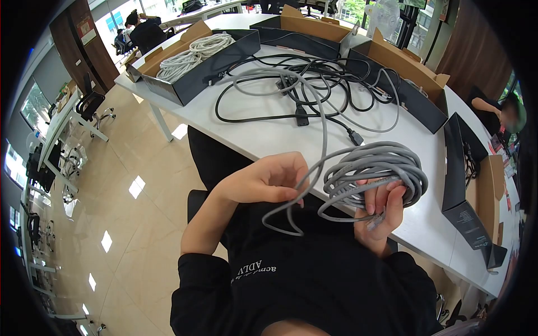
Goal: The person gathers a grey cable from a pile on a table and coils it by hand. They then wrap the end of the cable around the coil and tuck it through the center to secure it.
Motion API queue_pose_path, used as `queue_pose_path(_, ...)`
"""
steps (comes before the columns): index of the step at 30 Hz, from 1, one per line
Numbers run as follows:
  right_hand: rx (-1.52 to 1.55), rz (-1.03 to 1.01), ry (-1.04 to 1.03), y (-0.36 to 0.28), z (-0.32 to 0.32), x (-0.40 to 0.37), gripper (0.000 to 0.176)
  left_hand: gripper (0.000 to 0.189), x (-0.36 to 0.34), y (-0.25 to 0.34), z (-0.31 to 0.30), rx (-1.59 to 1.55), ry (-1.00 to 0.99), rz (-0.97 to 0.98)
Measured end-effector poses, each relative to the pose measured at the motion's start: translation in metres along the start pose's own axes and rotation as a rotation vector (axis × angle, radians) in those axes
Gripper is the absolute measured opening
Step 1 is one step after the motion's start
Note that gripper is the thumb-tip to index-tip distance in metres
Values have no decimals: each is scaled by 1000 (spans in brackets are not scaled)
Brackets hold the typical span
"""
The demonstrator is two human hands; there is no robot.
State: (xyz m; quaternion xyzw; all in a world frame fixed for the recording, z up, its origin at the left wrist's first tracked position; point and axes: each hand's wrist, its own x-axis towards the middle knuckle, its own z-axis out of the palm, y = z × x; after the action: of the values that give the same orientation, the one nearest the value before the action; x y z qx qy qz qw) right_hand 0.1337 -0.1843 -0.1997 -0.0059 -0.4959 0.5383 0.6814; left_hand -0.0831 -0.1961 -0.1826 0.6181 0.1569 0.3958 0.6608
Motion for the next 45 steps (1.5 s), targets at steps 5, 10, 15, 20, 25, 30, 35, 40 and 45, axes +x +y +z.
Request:
queue_pose_path(5,-21,23,-51,4,-2,4,22,25,-10,10,-5,-73,54,-28)
queue_pose_path(10,-39,7,-35,5,-2,3,21,39,-20,20,-2,-40,-12,-91)
queue_pose_path(15,-16,37,154,2,6,2,35,38,-18,33,4,542,10,-93)
queue_pose_path(20,0,-5,10,5,-1,4,22,28,-27,44,2,1038,180,-79)
queue_pose_path(25,-16,7,116,2,6,4,36,33,-39,50,-21,786,-8,-10)
queue_pose_path(30,2,-44,72,3,1,4,23,31,-49,65,-15,1047,184,-383)
queue_pose_path(35,28,-31,147,2,3,4,22,26,-62,53,-38,1433,1000,-400)
queue_pose_path(40,18,-50,97,3,2,4,21,39,-58,59,-33,1081,859,-344)
queue_pose_path(45,27,-48,90,3,3,3,22,59,-21,22,-18,822,183,-655)
